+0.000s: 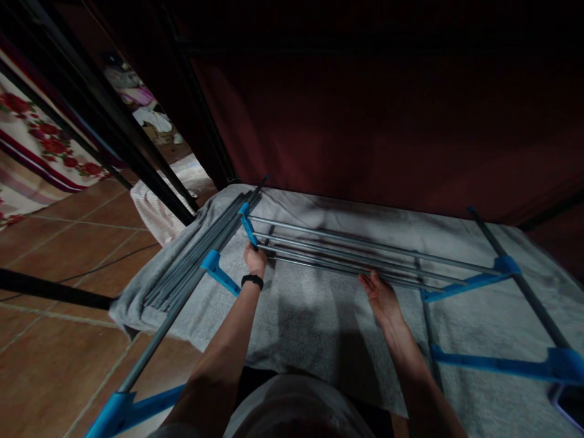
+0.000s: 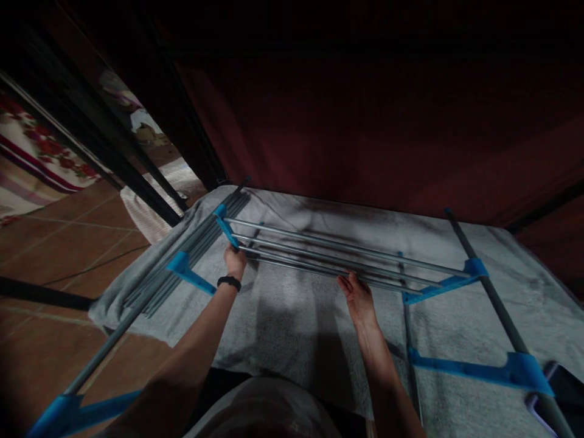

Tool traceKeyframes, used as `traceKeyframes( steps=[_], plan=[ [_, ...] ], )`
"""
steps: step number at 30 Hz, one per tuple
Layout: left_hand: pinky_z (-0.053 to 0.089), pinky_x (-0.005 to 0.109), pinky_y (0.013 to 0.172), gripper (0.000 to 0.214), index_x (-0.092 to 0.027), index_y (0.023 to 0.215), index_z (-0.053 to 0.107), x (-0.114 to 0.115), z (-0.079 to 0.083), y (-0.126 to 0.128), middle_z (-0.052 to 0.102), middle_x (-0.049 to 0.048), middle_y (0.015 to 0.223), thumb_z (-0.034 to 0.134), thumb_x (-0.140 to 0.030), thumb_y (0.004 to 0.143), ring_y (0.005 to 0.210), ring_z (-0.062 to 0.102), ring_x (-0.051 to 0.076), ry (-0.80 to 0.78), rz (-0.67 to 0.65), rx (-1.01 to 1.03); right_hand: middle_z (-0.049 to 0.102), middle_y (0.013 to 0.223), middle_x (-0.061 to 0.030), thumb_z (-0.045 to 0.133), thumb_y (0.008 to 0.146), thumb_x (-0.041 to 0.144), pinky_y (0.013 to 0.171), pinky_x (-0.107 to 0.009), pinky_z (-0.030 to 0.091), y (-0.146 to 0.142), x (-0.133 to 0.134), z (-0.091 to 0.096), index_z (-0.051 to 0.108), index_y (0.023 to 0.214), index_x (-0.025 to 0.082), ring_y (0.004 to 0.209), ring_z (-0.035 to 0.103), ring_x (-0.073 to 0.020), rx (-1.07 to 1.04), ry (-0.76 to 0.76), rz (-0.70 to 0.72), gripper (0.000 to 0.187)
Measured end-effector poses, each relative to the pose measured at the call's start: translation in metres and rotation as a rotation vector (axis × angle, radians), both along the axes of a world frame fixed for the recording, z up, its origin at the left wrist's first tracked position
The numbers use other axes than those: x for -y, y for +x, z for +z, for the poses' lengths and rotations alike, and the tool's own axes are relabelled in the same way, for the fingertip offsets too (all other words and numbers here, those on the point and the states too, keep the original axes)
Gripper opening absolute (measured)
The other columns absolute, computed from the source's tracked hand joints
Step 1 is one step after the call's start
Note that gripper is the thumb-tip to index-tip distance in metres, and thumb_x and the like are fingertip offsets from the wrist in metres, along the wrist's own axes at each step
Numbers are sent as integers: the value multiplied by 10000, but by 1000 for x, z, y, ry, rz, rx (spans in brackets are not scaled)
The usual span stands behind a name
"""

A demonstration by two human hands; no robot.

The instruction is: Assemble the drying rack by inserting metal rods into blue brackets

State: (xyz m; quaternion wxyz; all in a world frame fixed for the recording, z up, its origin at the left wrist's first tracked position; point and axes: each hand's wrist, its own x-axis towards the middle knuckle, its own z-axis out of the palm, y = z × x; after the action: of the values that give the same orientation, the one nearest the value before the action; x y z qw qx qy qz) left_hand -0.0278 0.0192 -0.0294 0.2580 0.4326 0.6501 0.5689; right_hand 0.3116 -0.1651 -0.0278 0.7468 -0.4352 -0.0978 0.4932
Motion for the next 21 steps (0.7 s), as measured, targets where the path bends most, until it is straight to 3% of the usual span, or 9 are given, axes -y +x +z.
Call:
traceKeyframes(
  steps=[10,21],
  plan=[
    [507,350,811,158,-221,715,537,2,-1,0,560,11,679,596,-76,694,781,629,208,7,2,-116,743,879,22,921,640,305,984,-390,585,-4,-3,-4,711,812,204,840,711,-133,-10,14,-38,290],
    [520,348,832,215,-237,816,565,8,4,-1,629,22,784,649,-86,689,824,648,200,70,-64,-48,742,882,29,890,680,322,936,-359,608,-10,-6,-2,697,872,222,850,716,-136,-2,36,-41,290]
  ],
)
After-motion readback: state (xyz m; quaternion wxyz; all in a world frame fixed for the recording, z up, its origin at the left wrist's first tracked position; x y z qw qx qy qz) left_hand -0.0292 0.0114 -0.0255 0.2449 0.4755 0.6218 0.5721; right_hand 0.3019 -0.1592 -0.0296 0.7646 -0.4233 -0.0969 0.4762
